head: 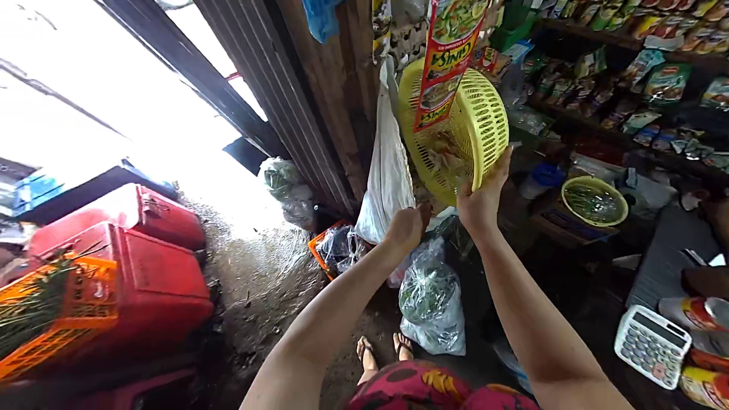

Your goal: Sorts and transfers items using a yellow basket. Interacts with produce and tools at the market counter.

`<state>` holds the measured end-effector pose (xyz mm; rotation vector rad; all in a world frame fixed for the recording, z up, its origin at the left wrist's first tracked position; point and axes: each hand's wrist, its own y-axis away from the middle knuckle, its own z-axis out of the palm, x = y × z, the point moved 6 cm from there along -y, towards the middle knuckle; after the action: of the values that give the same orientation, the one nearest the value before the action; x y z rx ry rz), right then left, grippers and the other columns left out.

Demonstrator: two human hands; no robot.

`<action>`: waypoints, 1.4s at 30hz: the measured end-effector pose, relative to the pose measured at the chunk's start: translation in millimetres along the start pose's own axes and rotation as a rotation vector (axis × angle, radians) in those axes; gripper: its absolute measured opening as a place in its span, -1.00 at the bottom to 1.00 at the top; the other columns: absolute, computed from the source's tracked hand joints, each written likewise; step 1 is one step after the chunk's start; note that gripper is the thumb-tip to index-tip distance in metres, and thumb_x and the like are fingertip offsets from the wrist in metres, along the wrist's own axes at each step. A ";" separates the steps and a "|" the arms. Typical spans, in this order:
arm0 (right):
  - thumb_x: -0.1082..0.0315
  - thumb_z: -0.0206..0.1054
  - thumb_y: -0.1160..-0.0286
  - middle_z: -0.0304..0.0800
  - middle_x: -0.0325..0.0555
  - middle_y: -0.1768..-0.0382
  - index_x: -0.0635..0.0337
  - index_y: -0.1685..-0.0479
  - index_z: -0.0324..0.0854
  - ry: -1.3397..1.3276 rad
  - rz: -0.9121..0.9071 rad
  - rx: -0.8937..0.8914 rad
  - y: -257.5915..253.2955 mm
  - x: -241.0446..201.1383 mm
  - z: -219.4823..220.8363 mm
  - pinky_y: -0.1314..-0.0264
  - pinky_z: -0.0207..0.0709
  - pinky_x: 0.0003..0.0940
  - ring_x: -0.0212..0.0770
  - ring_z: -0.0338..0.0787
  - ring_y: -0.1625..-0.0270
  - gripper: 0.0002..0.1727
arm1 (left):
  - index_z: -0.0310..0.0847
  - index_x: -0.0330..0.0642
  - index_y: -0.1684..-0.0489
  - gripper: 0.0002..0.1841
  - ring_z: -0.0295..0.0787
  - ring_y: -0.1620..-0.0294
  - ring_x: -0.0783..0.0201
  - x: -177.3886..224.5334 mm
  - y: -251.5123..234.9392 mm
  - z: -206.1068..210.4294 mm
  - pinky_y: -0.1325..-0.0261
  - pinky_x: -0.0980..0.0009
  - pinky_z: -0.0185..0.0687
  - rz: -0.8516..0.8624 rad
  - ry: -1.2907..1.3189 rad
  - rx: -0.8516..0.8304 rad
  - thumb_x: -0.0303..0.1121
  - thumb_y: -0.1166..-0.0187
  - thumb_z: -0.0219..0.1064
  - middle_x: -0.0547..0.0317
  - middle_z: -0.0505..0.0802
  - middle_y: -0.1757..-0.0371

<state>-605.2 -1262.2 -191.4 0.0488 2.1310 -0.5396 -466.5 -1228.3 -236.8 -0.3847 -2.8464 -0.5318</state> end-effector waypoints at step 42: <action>0.57 0.18 -0.32 -0.02 0.09 -0.88 0.11 -0.94 -0.18 -0.092 -0.098 0.064 36.4 32.2 -51.7 -0.78 0.25 -0.12 -0.09 0.21 -0.83 0.02 | 0.68 -0.22 -0.30 -0.67 0.77 -0.20 -0.18 -11.1 -6.5 8.8 -0.12 -0.13 0.69 0.020 -0.047 -0.023 -0.35 -0.79 0.06 -0.16 0.74 -0.31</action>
<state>-655.7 -1214.2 -204.6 -0.0443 2.0340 -0.6549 -459.4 -1233.2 -249.7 -0.4356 -2.8808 -0.5591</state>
